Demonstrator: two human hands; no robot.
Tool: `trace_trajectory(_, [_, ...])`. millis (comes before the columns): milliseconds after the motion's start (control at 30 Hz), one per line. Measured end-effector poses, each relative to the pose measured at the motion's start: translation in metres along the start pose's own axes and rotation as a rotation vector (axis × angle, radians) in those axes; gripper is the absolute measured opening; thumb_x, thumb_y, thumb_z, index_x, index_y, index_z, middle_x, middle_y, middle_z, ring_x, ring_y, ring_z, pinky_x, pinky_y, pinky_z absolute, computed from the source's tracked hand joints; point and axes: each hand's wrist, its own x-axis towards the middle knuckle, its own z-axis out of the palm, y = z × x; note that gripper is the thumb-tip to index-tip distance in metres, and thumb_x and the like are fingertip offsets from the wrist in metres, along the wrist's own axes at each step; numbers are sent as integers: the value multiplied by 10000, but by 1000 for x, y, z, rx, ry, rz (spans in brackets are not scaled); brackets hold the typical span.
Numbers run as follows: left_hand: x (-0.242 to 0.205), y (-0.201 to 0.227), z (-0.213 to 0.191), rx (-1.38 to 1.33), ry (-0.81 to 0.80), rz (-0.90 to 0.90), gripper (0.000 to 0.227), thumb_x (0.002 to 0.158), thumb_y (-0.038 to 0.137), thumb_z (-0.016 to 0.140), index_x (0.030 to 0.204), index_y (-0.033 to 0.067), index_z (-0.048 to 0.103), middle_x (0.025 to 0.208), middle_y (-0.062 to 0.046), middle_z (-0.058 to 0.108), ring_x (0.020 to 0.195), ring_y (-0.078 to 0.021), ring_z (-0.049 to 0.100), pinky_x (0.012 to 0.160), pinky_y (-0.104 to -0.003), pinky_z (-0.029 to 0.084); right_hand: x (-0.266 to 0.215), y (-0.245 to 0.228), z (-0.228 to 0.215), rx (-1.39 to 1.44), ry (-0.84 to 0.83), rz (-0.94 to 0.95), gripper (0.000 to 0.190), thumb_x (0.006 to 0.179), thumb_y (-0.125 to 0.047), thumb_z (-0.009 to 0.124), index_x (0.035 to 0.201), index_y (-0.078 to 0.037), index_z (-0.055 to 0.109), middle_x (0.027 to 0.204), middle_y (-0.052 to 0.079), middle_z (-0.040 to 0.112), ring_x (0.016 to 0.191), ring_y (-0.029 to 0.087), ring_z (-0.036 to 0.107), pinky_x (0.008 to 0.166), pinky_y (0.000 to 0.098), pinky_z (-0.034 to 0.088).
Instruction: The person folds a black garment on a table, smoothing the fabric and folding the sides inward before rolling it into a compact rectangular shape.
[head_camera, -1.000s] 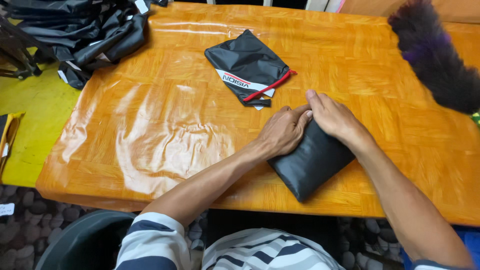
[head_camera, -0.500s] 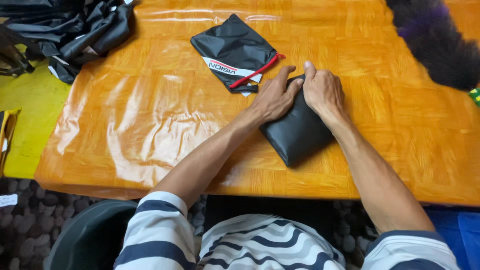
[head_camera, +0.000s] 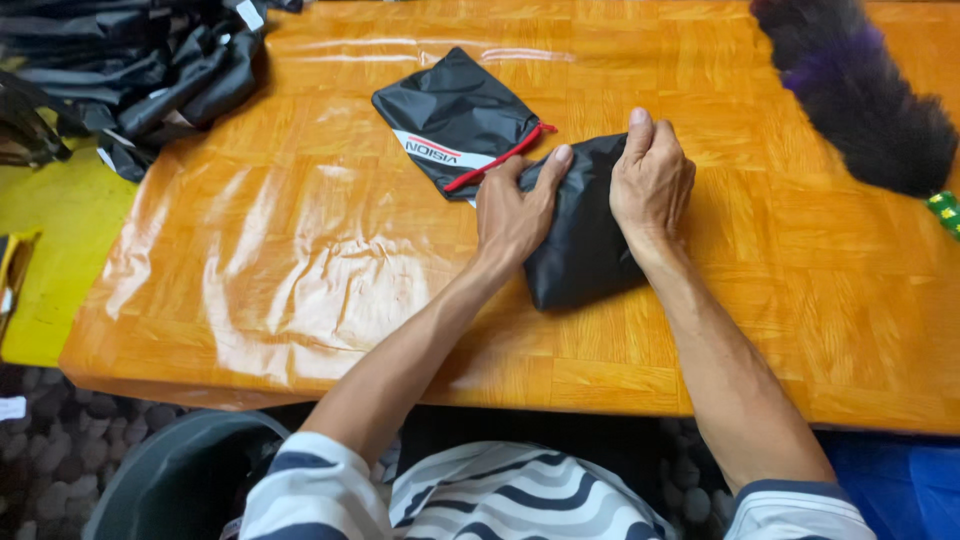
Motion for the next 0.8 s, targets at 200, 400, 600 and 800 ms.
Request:
trace_trajectory(200, [20, -26, 16, 11, 56, 215, 421, 993, 549, 558, 1208, 198, 647, 1011, -275, 724, 1101, -499, 666, 929, -558, 533, 2, 7, -10, 18, -91, -11, 335, 1139, -469, 364, 1122, -187, 543, 974, 211, 735, 986, 513, 691, 865, 609, 508])
trace_trajectory(400, [36, -44, 27, 131, 132, 533, 352, 1042, 386, 476, 823, 112, 445, 762, -149, 604, 807, -364, 604, 719, -471, 428, 0, -12, -27, -84, 32, -893, 481, 1152, -400, 429, 1103, -30, 732, 1379, 229, 589, 1261, 434, 574, 986, 550, 439])
trace_trajectory(600, [32, -32, 19, 100, -71, 471, 350, 1099, 377, 300, 1040, 84, 482, 932, -325, 622, 1005, -570, 622, 813, -645, 480, 17, -59, -46, -269, -670, -557, 590, 993, -608, 616, 1054, -23, 567, 918, 335, 701, 946, 548, 684, 874, 652, 488])
trace_trajectory(800, [36, -35, 15, 64, -158, 583, 198, 1100, 230, 312, 1274, 140, 337, 919, -317, 682, 1005, -585, 656, 859, -653, 504, 31, -64, -34, -321, -1076, -121, 740, 603, -709, 859, 990, -89, 740, 986, 208, 779, 1086, 431, 698, 950, 527, 504])
